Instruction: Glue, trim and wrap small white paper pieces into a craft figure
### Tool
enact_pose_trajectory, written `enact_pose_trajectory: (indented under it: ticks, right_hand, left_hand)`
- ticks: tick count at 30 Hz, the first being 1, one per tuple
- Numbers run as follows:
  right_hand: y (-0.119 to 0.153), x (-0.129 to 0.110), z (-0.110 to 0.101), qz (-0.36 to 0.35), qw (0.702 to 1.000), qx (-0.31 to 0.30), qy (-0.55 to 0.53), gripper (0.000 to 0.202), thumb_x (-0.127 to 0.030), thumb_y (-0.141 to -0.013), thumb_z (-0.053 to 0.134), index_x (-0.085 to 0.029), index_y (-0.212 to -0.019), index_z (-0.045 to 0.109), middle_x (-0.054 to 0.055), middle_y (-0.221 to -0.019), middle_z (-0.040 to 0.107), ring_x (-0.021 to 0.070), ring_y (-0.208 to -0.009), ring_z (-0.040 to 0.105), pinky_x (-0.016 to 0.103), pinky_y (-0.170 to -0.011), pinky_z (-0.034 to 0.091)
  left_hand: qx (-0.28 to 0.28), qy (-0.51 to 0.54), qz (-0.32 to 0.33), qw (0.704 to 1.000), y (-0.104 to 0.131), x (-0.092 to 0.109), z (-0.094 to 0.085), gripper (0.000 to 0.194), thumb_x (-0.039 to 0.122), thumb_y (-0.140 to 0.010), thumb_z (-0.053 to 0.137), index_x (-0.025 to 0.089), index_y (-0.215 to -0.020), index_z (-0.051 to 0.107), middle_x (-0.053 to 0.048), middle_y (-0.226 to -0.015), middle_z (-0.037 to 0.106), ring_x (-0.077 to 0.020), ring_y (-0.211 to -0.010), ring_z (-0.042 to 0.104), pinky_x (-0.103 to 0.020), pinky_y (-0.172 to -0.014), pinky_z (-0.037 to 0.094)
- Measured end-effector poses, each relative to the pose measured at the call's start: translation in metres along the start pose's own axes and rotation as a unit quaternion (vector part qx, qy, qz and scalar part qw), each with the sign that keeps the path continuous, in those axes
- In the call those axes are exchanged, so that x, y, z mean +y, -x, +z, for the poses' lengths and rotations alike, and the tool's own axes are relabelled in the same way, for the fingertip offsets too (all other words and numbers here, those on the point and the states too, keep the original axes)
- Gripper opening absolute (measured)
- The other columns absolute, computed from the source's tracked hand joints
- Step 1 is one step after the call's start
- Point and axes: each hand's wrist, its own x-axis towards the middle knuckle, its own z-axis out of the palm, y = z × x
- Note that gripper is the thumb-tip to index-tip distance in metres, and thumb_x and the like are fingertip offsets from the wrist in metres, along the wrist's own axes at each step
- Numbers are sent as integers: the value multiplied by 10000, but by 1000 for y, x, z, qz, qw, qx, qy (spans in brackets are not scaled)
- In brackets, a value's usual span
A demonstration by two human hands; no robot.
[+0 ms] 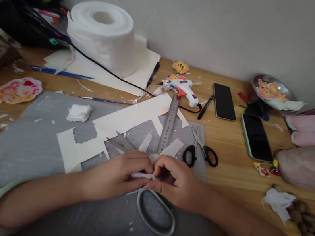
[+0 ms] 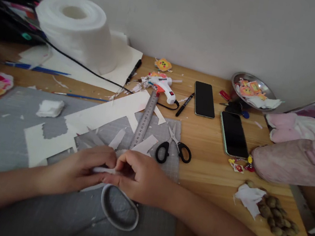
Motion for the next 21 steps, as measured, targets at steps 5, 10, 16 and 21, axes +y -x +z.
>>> enact_pose_trajectory:
  ticks: [5, 10, 16, 21]
  right_hand:
    - [-1, 2, 1, -41, 997, 1, 58, 126, -174, -814, 467, -170, -694, 429, -17, -674, 470, 96, -628, 431, 206, -589, 340]
    - [-1, -2, 0, -20, 997, -7, 71, 118, -211, -826, 451, -177, -719, 413, -15, -684, 460, 102, -619, 420, 217, -582, 346]
    - [-1, -3, 1, -20, 995, -22, 91, 93, -247, -818, 495, -169, -787, 454, 4, -732, 492, 116, -674, 455, 231, -625, 365]
    - [-1, 3, 3, -61, 990, -23, 123, 94, -208, -826, 462, -165, -744, 443, 19, -713, 498, 128, -666, 449, 247, -632, 364]
  left_hand:
    - [16, 4, -24, 1000, -2, 0, 2, 98, 223, -831, 479, 170, -762, 523, 10, -744, 548, -103, -722, 519, -188, -666, 377]
    - [29, 10, -25, 999, -2, 2, 1, 100, 240, -824, 484, 173, -758, 517, 9, -730, 553, -107, -694, 518, -197, -652, 383]
    - [26, 28, -12, 999, 1, -1, 1, 33, 174, -817, 477, 177, -808, 509, -4, -795, 561, -116, -749, 526, -214, -691, 386]
    - [20, 22, -5, 1000, 0, -2, 2, 35, 154, -809, 484, 173, -787, 502, 4, -766, 547, -111, -733, 516, -208, -680, 378]
